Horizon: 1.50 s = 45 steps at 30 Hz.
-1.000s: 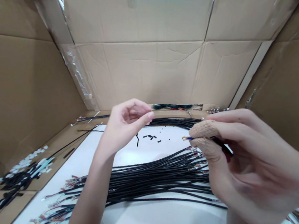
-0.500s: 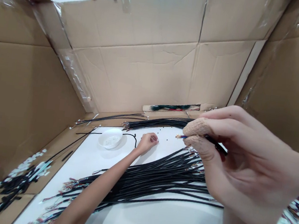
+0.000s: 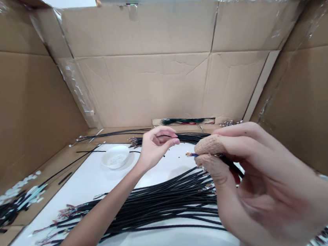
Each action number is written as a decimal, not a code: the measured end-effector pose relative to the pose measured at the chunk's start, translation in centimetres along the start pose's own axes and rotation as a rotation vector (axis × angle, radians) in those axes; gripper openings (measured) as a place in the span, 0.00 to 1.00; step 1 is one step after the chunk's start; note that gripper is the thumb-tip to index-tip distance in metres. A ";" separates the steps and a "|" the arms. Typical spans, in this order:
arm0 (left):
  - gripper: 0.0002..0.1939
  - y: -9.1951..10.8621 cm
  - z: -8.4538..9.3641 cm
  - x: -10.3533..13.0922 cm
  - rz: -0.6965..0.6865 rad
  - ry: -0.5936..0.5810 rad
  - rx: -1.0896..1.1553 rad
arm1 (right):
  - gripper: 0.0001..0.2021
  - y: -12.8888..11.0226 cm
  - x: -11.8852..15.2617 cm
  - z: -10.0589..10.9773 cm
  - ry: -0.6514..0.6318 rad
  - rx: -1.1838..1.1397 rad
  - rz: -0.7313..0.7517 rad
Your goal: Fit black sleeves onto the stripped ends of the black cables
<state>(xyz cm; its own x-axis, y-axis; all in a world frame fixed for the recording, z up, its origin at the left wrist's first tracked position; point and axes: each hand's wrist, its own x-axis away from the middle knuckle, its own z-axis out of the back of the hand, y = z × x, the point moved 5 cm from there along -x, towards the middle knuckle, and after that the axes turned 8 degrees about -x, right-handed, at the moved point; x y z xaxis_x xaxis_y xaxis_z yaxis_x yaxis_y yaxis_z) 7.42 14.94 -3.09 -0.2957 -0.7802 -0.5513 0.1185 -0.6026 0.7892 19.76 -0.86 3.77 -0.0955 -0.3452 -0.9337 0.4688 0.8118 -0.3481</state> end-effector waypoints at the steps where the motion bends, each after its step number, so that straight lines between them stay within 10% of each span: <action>1: 0.12 1.6 0.3 0.5 -0.031 0.008 0.031 | 0.11 0.0 0.1 0.0 0.009 0.008 -0.009; 9: 0.13 10.2 2.1 4.8 -0.287 0.161 0.083 | 0.07 0.3 0.7 -0.5 0.034 0.027 -0.097; 33: 0.10 8.5 0.7 5.0 -0.139 -0.084 0.655 | 0.10 0.7 1.2 -1.4 0.139 -0.214 -0.366; 45: 0.08 8.8 1.2 5.7 -0.131 0.011 0.595 | 0.06 -0.2 1.4 -1.0 0.092 0.009 -0.212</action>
<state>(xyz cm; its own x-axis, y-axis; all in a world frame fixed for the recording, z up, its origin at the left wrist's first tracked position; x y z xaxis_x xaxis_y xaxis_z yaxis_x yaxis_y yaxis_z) 5.64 5.42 1.04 -0.2616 -0.7099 -0.6539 -0.4695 -0.4984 0.7289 18.68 -1.05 2.42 -0.2720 -0.4632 -0.8435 0.4372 0.7213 -0.5371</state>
